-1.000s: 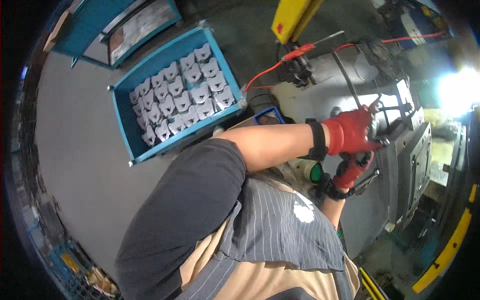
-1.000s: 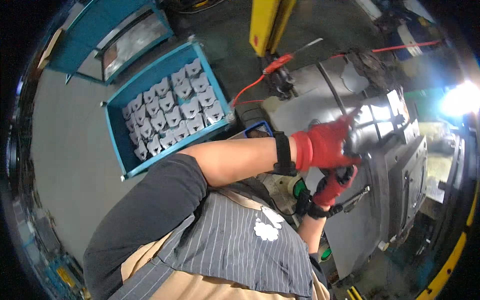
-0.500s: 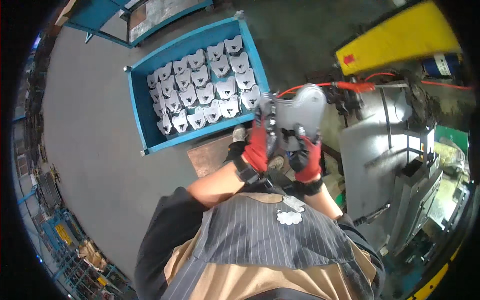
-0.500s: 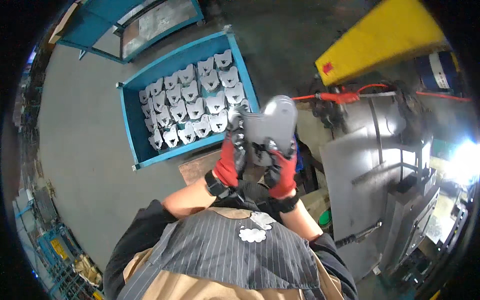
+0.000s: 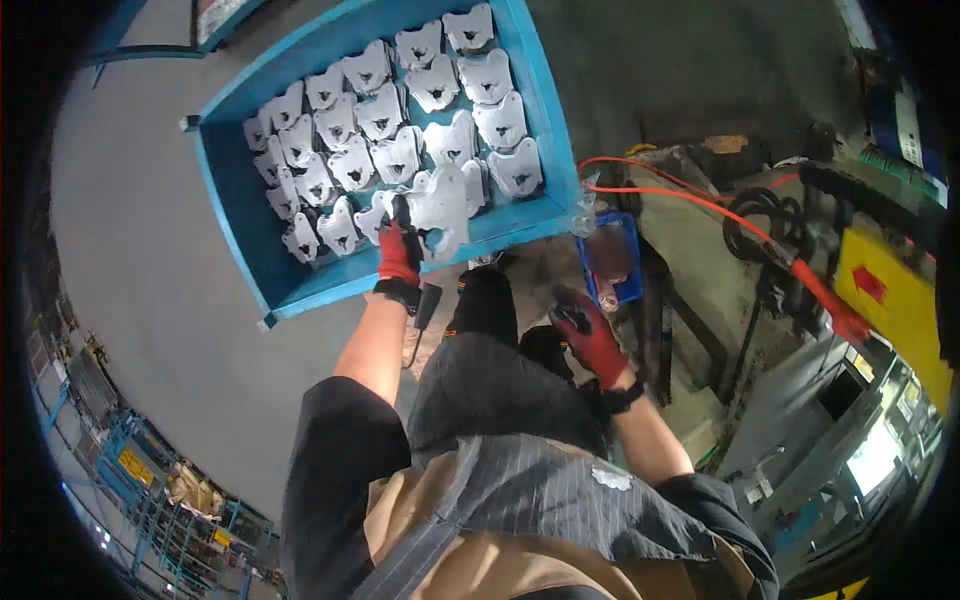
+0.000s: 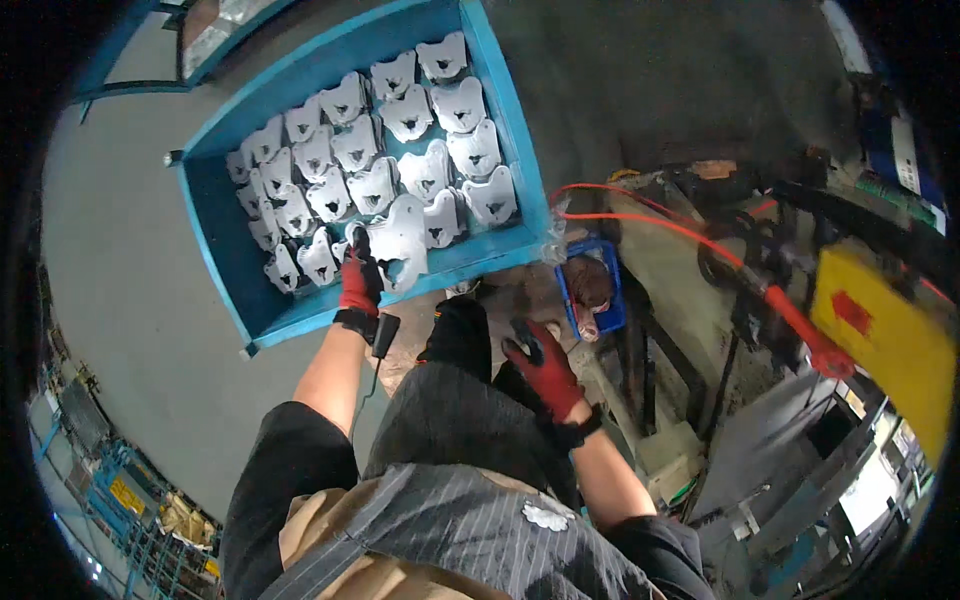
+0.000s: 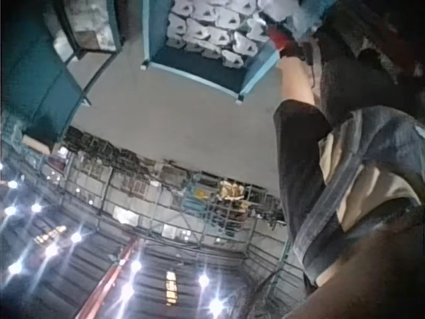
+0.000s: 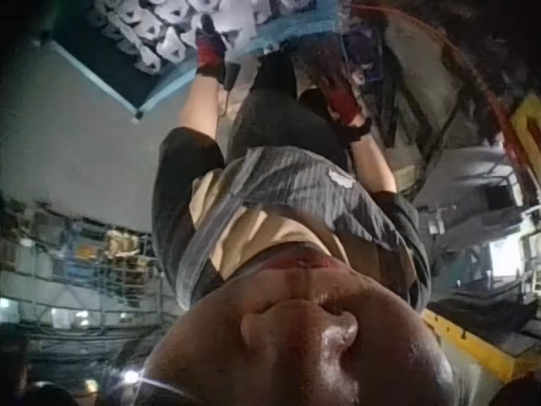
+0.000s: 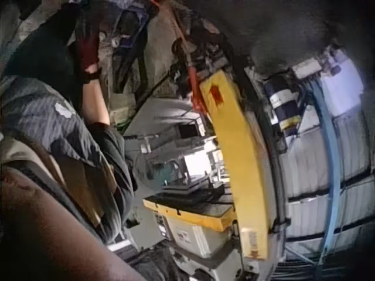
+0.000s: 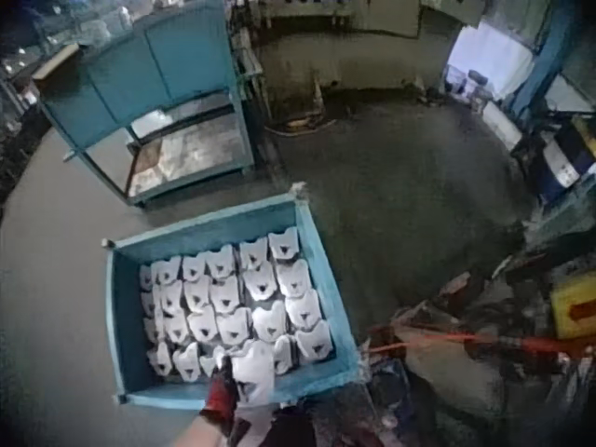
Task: Using a hydraulic press to stamp or shape flat metal workpieces, then sorting the finished parts and scrap.
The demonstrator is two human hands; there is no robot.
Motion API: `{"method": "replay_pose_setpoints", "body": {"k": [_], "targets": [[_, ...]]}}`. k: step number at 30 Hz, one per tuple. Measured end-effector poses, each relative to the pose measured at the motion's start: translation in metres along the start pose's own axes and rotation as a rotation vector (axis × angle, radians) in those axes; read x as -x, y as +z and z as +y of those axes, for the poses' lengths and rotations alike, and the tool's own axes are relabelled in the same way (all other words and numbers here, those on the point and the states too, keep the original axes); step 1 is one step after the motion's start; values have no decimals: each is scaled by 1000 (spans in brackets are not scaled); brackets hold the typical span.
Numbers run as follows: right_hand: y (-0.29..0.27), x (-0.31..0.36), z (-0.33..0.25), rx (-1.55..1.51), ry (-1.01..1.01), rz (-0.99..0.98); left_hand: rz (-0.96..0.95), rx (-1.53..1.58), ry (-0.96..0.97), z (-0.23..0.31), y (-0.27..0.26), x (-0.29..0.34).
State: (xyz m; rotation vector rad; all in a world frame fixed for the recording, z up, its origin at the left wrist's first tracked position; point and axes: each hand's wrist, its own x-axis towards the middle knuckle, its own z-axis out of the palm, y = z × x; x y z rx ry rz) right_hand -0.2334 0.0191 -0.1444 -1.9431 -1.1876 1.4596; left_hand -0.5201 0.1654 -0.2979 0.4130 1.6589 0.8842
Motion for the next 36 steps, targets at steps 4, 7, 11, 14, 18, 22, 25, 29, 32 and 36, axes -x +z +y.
{"method": "replay_pose_setpoints", "body": {"k": [4, 7, 11, 14, 18, 22, 25, 29, 32, 36], "targets": [[9, -8, 40, -97, 214, -92, 81, -63, 41, -75, 1, -88], [27, -11, 85, -116, 367, -89, 58, -40, 69, -111, 25, -124], [41, -8, 121, -173, 491, -95, 12, 49, -89, -167, 35, -168], [46, 5, 156, -60, 358, -86, 46, 24, -118, -214, 35, -200], [41, -21, 131, -122, 497, -137, 57, -138, -105, -257, 39, -222], [35, -28, 122, -103, 459, -150, -52, 40, -69, -325, 4, -252], [44, -23, 142, -125, 468, -146, -53, 113, -205, -347, 0, -259], [41, -16, 152, 146, 219, -212, 116, -170, -122, -343, -3, -259], [47, -29, 121, -92, 448, -137, 96, -504, -11, -287, 26, -228], [37, -20, 108, -33, 393, -152, 94, -1088, -159, -208, 43, -200]]}}
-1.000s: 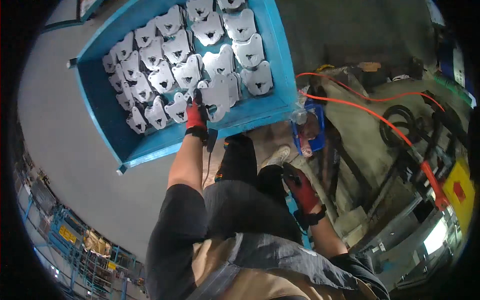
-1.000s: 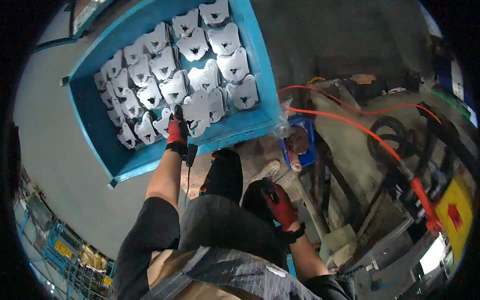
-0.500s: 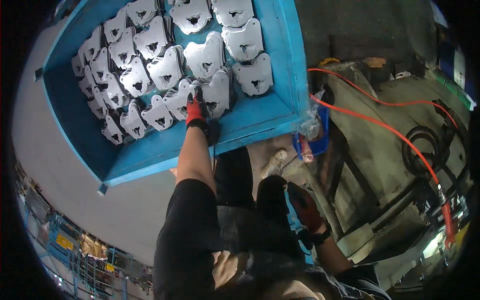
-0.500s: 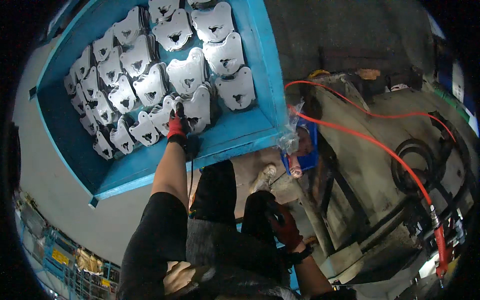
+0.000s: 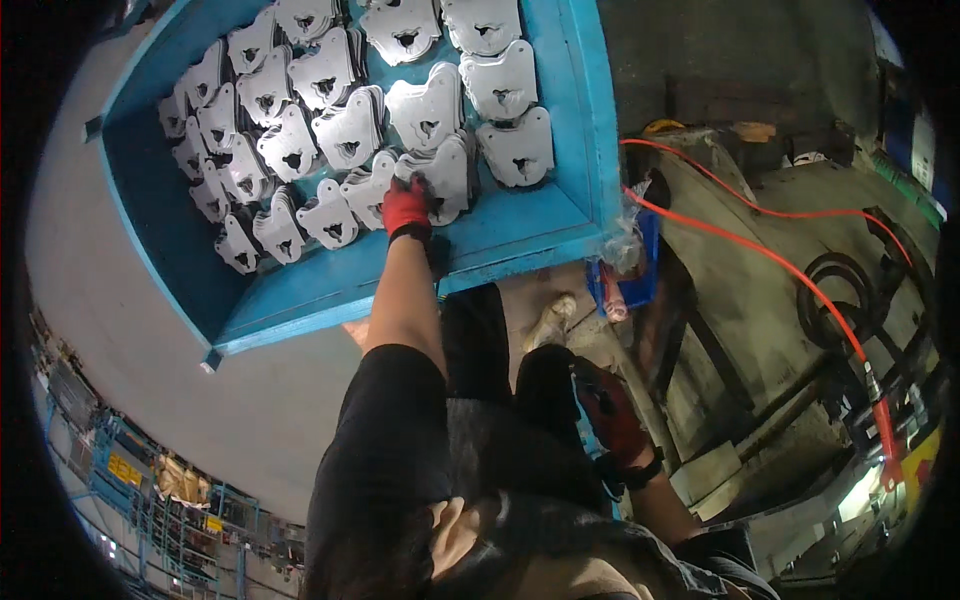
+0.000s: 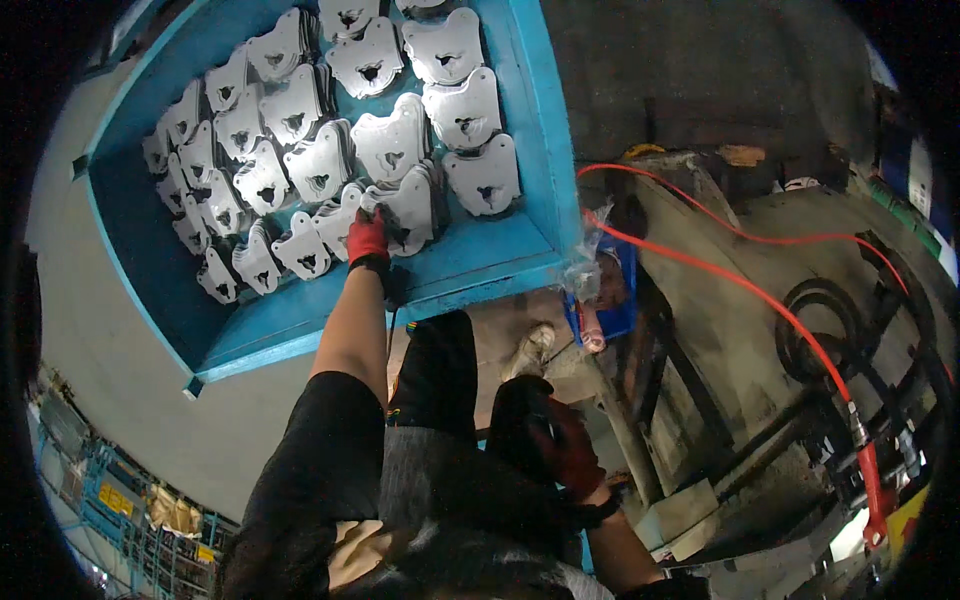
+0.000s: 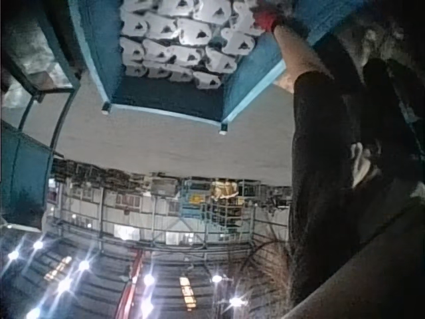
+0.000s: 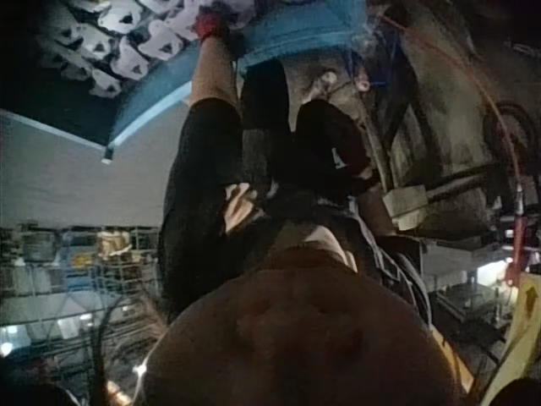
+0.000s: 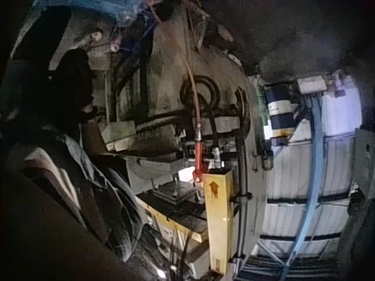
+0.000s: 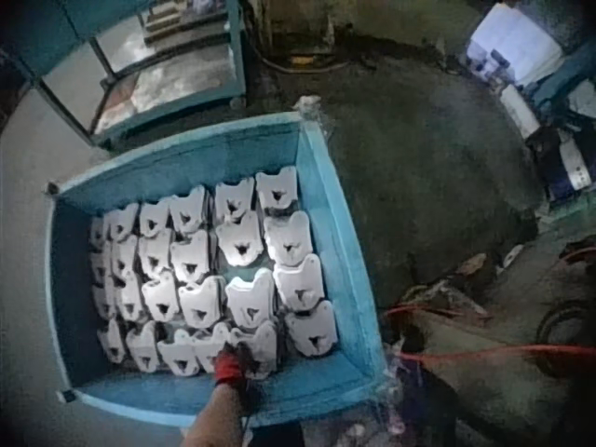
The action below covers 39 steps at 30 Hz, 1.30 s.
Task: Using a hydraulic press to stamp or shape flat metal workpieces, then sorting the finished parts and scrap.
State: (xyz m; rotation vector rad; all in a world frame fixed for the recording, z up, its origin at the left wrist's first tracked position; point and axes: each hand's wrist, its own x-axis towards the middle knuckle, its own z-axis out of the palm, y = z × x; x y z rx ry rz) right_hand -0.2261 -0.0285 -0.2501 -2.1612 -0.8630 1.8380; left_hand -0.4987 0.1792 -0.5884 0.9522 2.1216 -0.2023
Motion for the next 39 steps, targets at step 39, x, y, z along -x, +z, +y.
{"method": "replay_pose_setpoints", "body": {"k": [39], "targets": [[-45, 423, 112, 54, 27, 442, -656, -144, 1727, 88, -241, 632]]}}
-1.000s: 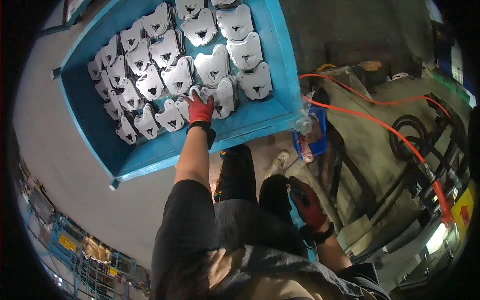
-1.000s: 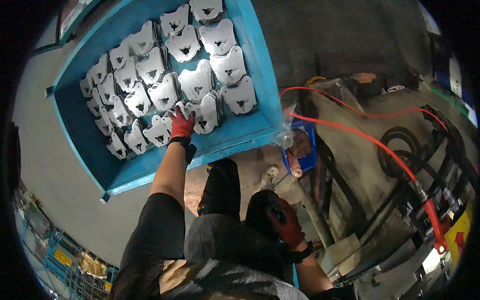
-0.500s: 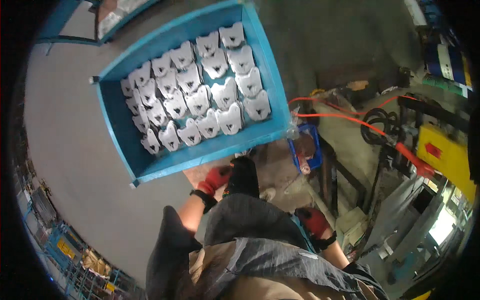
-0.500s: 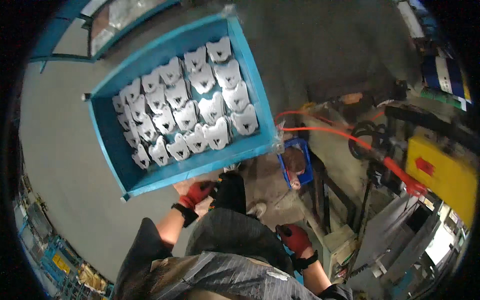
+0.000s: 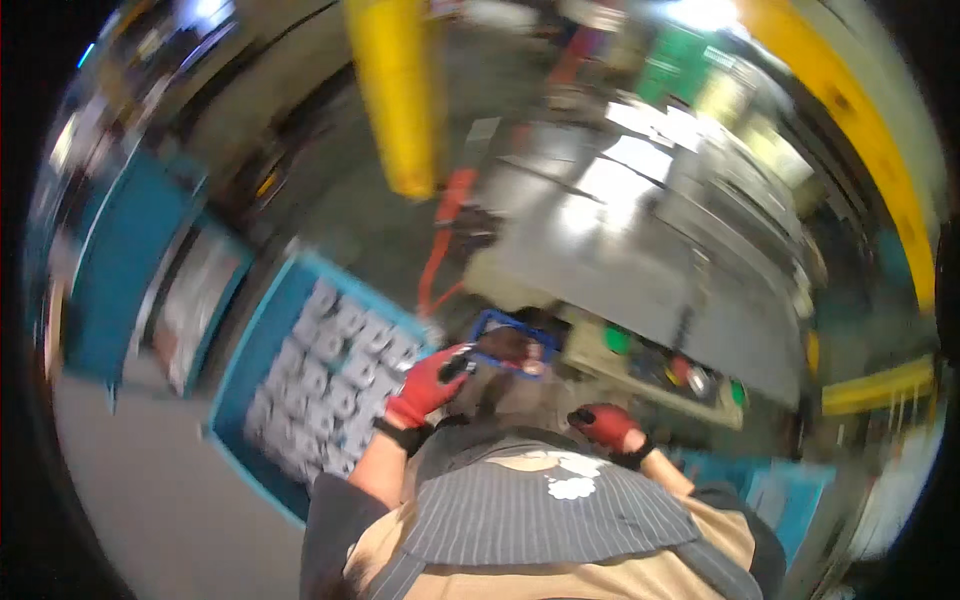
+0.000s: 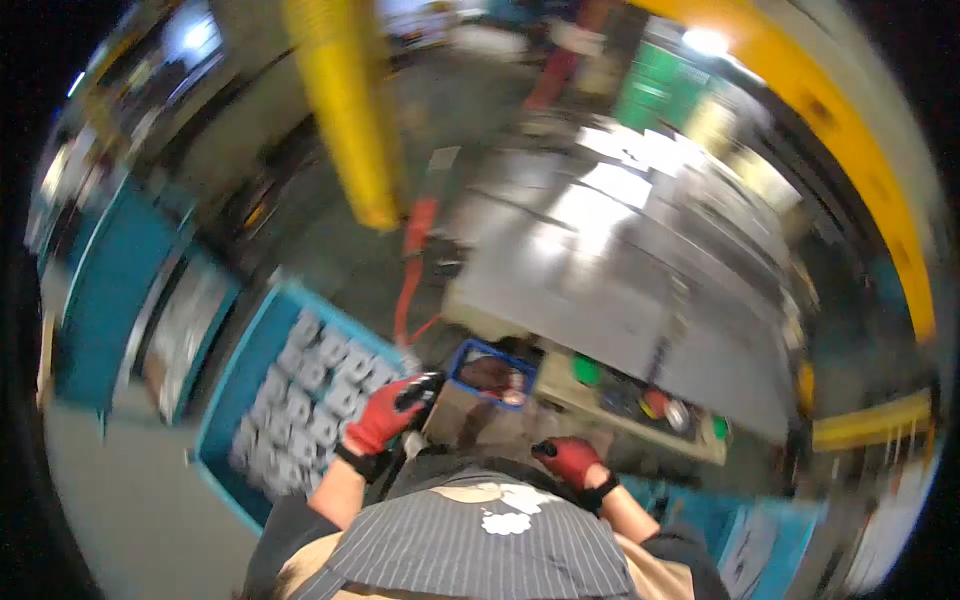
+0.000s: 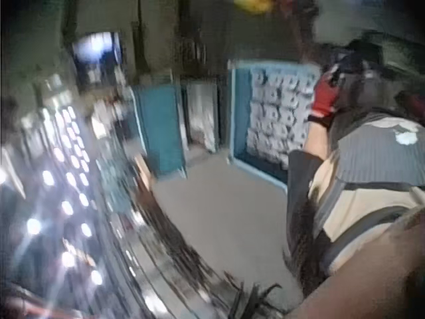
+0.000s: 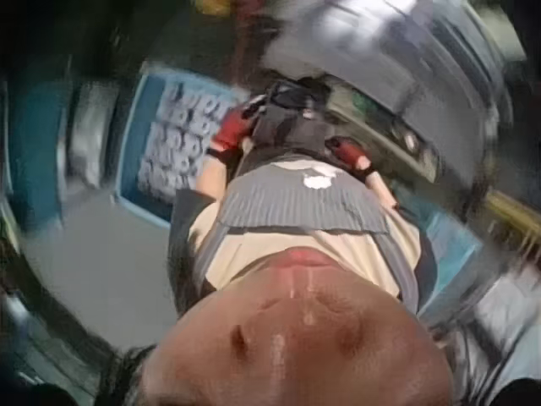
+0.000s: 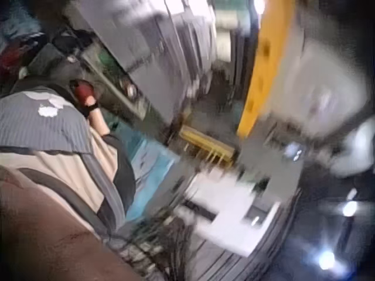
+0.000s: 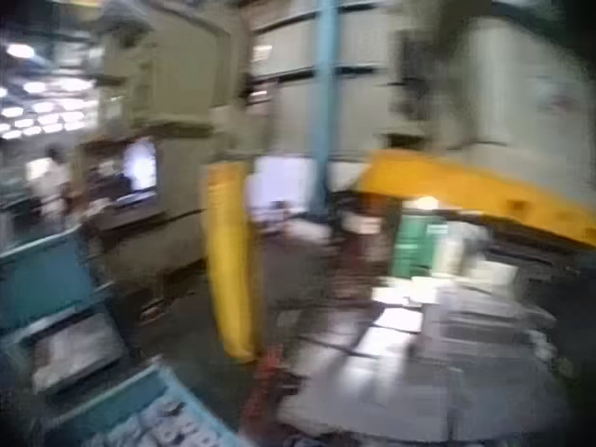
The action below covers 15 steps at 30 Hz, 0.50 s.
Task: Using a hydraulic press to stamp or shape flat metal workpieces, then sorting the finished parts and scrap.
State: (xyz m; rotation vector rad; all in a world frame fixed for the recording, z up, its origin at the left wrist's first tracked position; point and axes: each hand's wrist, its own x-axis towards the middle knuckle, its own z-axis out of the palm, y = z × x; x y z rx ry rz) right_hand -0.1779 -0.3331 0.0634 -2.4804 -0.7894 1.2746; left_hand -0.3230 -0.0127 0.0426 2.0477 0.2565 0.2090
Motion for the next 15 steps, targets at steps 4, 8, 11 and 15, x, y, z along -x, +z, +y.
{"method": "replay_pose_setpoints", "body": {"k": [4, 8, 11, 15], "targets": [[-4, 86, 91, -77, 76, 205, -158, 172, 185, 108, 54, -39], [5, 158, 147, -213, 209, 441, -432, 230, 255, 176, 143, -55], [40, 181, 185, -236, 286, 629, -677, 248, 316, 218, 202, -69], [51, 217, 182, -420, 455, 655, -870, 74, 513, 236, 252, -86]]}}
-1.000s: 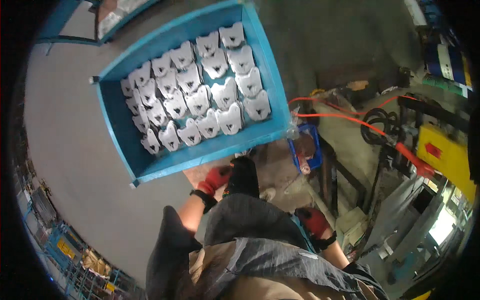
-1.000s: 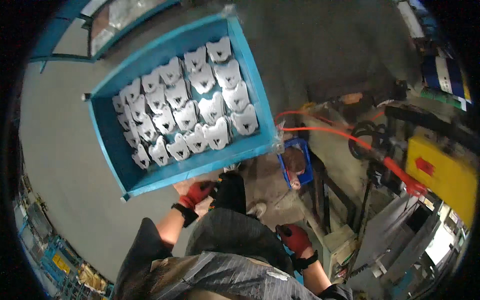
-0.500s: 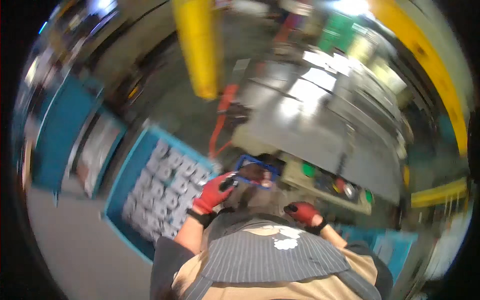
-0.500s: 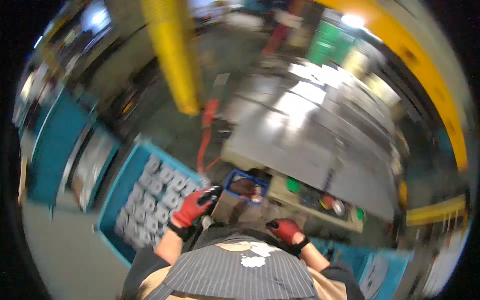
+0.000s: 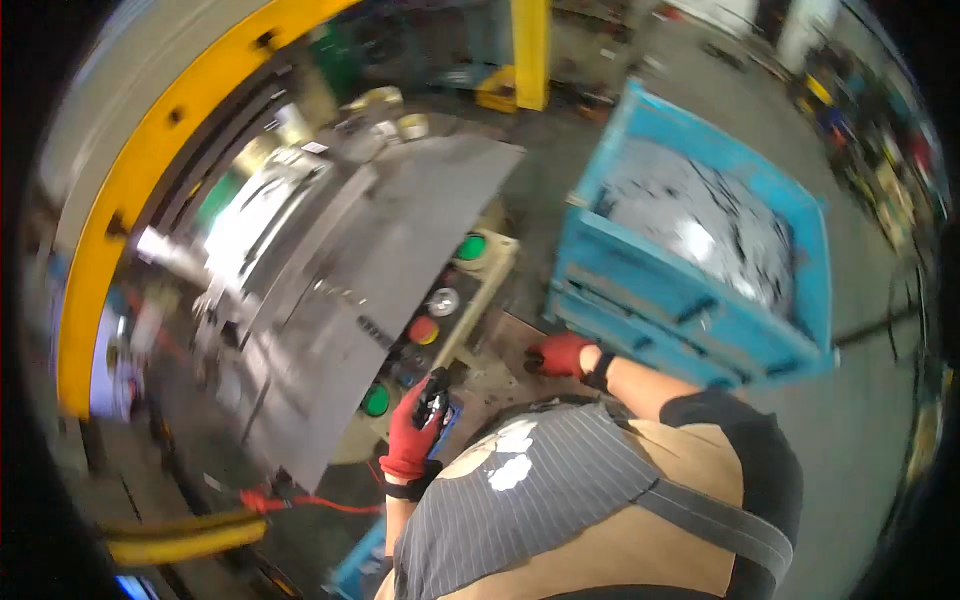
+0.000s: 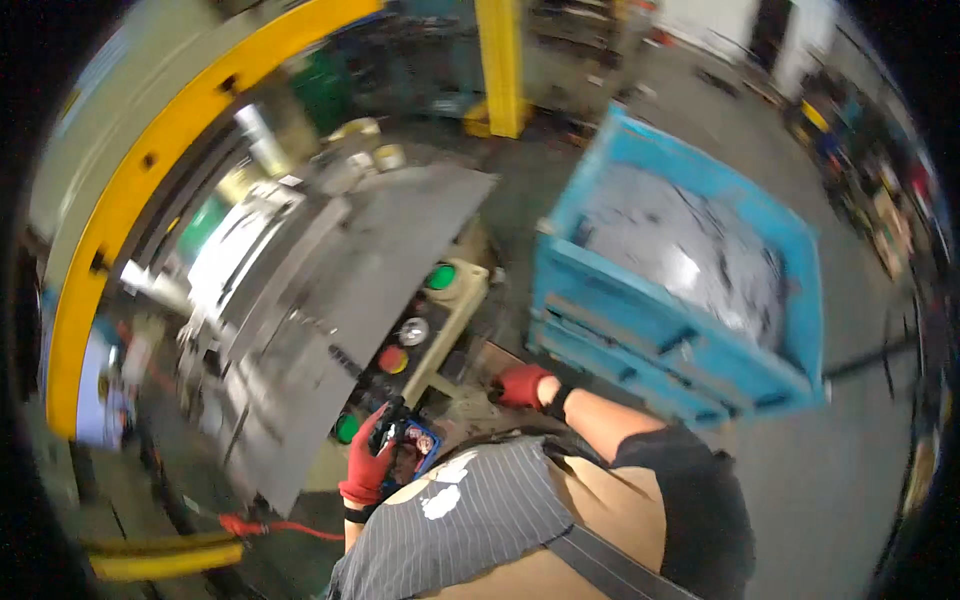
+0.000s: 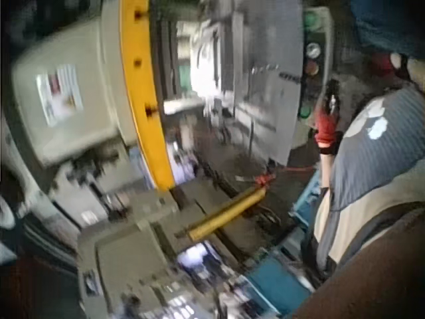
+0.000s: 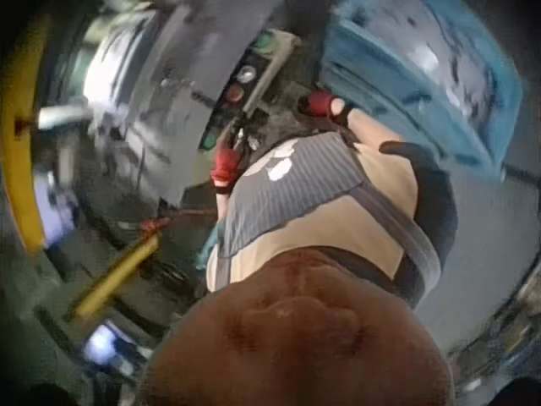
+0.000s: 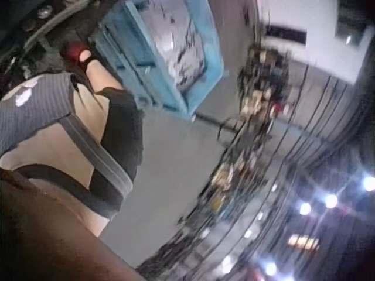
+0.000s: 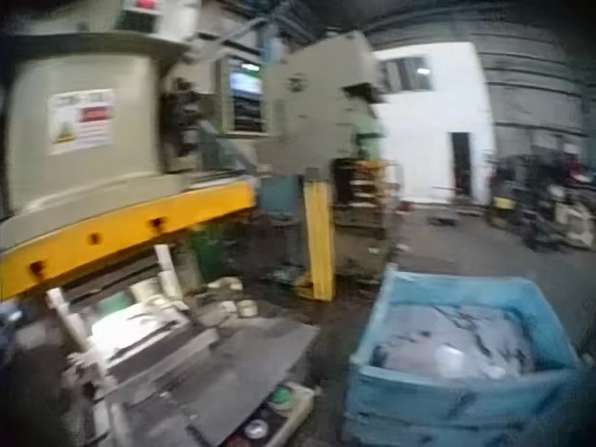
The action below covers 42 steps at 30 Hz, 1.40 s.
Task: Using a hydraulic press to stamp or shape flat metal workpieces, then sorting the finished parts and scrap.
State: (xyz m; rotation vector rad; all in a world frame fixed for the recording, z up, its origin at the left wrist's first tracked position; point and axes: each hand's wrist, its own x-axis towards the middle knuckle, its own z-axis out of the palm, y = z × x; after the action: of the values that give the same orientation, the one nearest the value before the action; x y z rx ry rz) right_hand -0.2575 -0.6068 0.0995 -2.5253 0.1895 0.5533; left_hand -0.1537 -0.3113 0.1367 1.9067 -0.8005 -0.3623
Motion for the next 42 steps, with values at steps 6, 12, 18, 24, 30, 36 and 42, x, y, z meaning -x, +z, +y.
{"method": "replay_pose_setpoints", "body": {"k": [6, 12, 18, 24, 30, 36, 42], "targets": [[57, 39, 65, -132, 169, 511, -366, -52, 46, -30, 9, -46], [44, 122, 64, -431, 566, 446, -615, -126, 265, -15, 69, -95], [43, 153, 87, -646, 629, 421, -501, -93, 285, 11, 125, -118], [62, 180, 210, -419, 533, 492, 591, -596, 28, -31, 76, -186], [21, 152, 277, -365, 480, 374, 693, -813, -657, -77, 26, -163], [-16, 98, 239, -437, 389, 340, 634, -753, -835, -85, 2, -161], [11, 58, 202, -288, 95, 249, 458, -633, -872, -127, -38, -165]]}}
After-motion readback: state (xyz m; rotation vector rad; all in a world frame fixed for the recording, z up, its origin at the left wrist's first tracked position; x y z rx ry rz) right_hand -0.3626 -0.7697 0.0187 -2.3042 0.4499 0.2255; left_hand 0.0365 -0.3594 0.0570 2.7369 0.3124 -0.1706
